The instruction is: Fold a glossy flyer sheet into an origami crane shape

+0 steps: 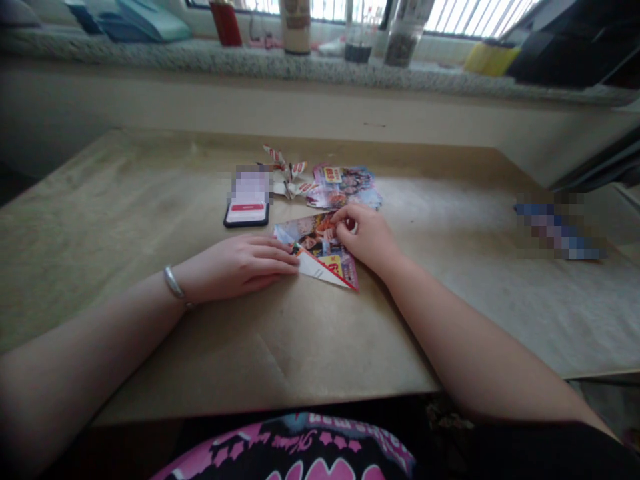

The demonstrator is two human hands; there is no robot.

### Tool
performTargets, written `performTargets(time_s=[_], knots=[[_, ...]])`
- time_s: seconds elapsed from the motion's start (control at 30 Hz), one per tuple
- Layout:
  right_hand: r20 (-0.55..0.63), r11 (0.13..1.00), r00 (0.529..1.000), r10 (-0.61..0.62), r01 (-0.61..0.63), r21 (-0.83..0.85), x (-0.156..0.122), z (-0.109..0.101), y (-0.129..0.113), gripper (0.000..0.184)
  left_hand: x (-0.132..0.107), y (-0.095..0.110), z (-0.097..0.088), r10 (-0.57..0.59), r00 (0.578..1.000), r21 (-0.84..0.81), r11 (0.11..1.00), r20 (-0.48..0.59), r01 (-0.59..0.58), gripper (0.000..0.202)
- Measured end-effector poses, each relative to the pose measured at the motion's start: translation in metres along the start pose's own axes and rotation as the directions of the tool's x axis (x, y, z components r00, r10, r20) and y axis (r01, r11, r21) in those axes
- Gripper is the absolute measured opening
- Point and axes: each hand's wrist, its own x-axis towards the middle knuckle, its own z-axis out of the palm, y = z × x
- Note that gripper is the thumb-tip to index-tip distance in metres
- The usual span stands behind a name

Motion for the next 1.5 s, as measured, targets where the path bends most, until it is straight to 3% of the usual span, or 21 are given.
performTargets(time_s=[0.1, 0.27, 0.5, 0.67, 0.93, 1.27, 1.5], knots=[[-0.036, 0.995, 0.994, 0.102, -0.102, 0.021, -0.0023, -0.0041, 0.0015, 0.012, -0.0012, -0.0007, 0.0018, -0.055, 0.998, 0.036, 0.998, 0.025, 0.055, 0.030], [0.010, 0.984, 0.986, 0.163, -0.164, 0.063, -0.0038, -0.0087, 0.0052, 0.016, -0.0042, -0.0013, 0.0008, -0.163, 0.986, 0.056, 0.985, 0.037, 0.161, 0.030], [-0.024, 0.997, 0.997, 0.071, -0.070, 0.035, -0.0002, -0.0082, 0.0074, 0.019, -0.0046, -0.0023, 0.0004, -0.178, 0.984, 0.066, 0.982, 0.026, 0.176, 0.030], [0.005, 0.968, 0.972, 0.233, -0.233, 0.094, 0.0008, -0.0069, 0.0096, 0.019, -0.0060, -0.0022, 0.0007, -0.232, 0.973, 0.159, 0.960, -0.003, 0.229, 0.029], [0.051, 0.842, 0.921, 0.385, -0.374, 0.389, -0.0009, -0.0059, 0.0039, 0.008, -0.0059, -0.0025, 0.0000, -0.242, 0.970, 0.209, 0.947, -0.028, 0.242, 0.032], [-0.007, 0.842, 0.919, 0.393, -0.357, 0.405, -0.0005, -0.0060, -0.0001, 0.006, -0.0069, -0.0043, 0.0037, -0.216, 0.976, 0.186, 0.958, -0.035, 0.219, 0.035], [0.051, 0.848, 0.908, 0.416, -0.408, 0.337, -0.0031, -0.0060, 0.0014, 0.007, -0.0059, -0.0034, 0.0030, -0.212, 0.977, 0.147, 0.966, -0.017, 0.212, 0.035]])
